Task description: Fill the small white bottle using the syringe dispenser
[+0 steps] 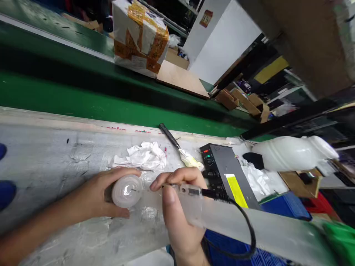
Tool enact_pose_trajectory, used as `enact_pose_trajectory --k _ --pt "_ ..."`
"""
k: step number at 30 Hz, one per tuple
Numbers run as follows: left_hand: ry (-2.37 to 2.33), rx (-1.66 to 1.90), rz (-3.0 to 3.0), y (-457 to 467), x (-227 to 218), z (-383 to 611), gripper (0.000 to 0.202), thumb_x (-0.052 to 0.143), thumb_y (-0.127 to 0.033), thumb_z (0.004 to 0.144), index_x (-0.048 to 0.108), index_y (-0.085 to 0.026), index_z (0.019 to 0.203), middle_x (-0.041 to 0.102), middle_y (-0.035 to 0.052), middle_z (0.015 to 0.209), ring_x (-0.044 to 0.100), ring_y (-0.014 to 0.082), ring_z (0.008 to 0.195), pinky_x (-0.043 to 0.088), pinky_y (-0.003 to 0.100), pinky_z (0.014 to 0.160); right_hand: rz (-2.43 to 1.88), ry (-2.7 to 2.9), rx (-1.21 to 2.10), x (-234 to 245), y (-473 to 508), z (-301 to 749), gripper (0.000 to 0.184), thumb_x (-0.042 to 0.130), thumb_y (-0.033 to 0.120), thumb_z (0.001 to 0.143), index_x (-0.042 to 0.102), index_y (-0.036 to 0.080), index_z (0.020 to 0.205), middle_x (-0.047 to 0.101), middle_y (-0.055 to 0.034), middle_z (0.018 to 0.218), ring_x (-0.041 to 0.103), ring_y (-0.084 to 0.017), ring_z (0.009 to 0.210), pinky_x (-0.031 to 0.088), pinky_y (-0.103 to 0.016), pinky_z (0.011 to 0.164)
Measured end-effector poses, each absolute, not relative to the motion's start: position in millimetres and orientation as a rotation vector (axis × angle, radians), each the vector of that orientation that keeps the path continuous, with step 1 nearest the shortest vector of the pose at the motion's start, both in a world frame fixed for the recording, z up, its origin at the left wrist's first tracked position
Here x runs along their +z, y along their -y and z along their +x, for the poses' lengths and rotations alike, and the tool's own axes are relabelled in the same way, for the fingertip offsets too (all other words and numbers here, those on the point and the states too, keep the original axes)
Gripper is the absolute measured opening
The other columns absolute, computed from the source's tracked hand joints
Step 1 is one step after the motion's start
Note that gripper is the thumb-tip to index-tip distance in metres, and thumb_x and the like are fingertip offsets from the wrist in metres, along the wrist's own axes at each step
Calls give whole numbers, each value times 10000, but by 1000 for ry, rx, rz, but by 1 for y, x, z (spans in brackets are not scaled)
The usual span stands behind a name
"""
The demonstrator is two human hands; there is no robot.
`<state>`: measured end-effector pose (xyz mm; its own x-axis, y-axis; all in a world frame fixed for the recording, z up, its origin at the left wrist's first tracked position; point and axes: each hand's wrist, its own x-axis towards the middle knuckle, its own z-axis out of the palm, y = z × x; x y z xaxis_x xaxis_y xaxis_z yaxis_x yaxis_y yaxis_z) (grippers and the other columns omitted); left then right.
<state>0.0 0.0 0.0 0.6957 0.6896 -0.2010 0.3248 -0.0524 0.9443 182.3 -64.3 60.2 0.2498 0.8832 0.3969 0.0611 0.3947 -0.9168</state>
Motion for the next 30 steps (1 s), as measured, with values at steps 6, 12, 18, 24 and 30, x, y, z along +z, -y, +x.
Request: enact_pose_trajectory --k 6,12,18,24,30 --pt "-821 385 1663 3 -3 -1 754 875 -467 612 521 -454 1277 524 -74 1390 489 267 1284 399 421 1084 -1055 1173 708 61 66 180 62 619 244 924 579 197 920 601 1 771 634 -134 732 501 -245 675" --pt "-835 364 1652 2 4 -2 739 881 -425 617 522 -453 1263 528 -79 1381 482 260 1288 382 434 1094 -1057 1179 704 60 66 181 63 617 252 927 577 204 935 600 -1 776 637 -144 729 496 -262 663" --pt "-839 368 1660 3 1 0 750 878 -435 616 513 -473 1271 513 -87 1399 473 263 1297 379 439 1098 -1029 1183 727 60 65 182 63 614 248 935 575 201 950 613 5 796 633 -122 761 495 -232 699" --pt "-814 408 1686 2 -12 -1 760 856 -508 623 500 -500 1295 497 -77 1416 466 282 1306 396 443 1093 -1024 1183 737 60 66 182 74 617 253 936 574 195 948 617 9 803 631 -112 769 492 -219 705" --pt "-835 386 1668 2 -5 -1 749 856 -487 624 521 -471 1294 502 -57 1417 471 295 1306 410 450 1090 -1020 1185 747 61 66 182 74 622 252 936 576 194 943 625 13 804 629 -107 769 492 -212 718"
